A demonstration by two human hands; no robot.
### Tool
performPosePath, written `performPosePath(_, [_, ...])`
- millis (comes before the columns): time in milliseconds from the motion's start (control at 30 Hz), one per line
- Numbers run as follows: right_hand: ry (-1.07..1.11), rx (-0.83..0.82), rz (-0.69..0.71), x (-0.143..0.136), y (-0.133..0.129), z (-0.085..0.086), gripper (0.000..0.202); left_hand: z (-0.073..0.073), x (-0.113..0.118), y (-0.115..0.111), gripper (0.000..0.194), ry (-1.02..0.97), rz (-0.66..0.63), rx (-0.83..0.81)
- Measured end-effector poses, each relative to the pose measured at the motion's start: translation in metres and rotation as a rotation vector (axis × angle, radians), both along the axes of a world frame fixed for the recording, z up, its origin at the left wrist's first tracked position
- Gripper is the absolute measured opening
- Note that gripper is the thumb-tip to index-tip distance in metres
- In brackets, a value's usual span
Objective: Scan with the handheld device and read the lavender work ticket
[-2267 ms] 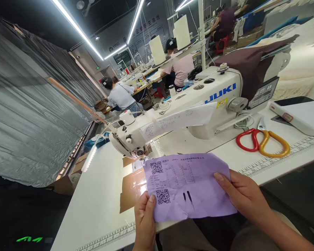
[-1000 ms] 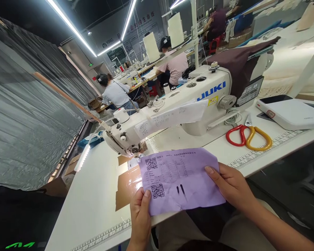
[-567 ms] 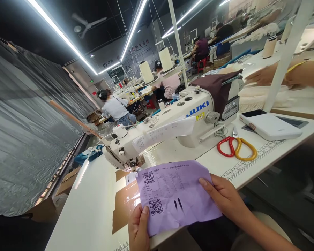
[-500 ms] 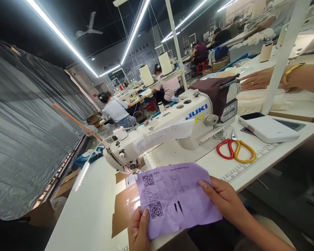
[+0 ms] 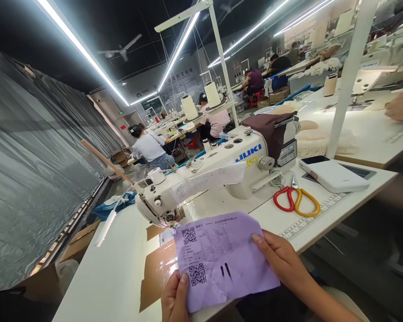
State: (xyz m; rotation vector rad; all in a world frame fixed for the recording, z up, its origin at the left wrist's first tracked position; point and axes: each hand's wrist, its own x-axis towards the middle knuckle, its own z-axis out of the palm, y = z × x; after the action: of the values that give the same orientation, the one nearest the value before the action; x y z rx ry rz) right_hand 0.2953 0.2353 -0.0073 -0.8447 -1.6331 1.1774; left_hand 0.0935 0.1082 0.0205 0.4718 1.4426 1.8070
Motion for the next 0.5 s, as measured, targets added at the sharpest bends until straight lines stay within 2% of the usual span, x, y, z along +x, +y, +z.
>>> performPosePath(300, [-0.025,-0.034,0.008,-0.0007,0.0006,-0.0016,0.049,-0.0081,-0.0048,-0.0008,0.040,0.030,0.024,-0.007])
performPosePath(500, [-0.057,-0.017,-0.040,-0.0010,0.0003,-0.0016,0.048,-0.0035,-0.0027,-0.0016,0.040,0.102,0.023,-0.013])
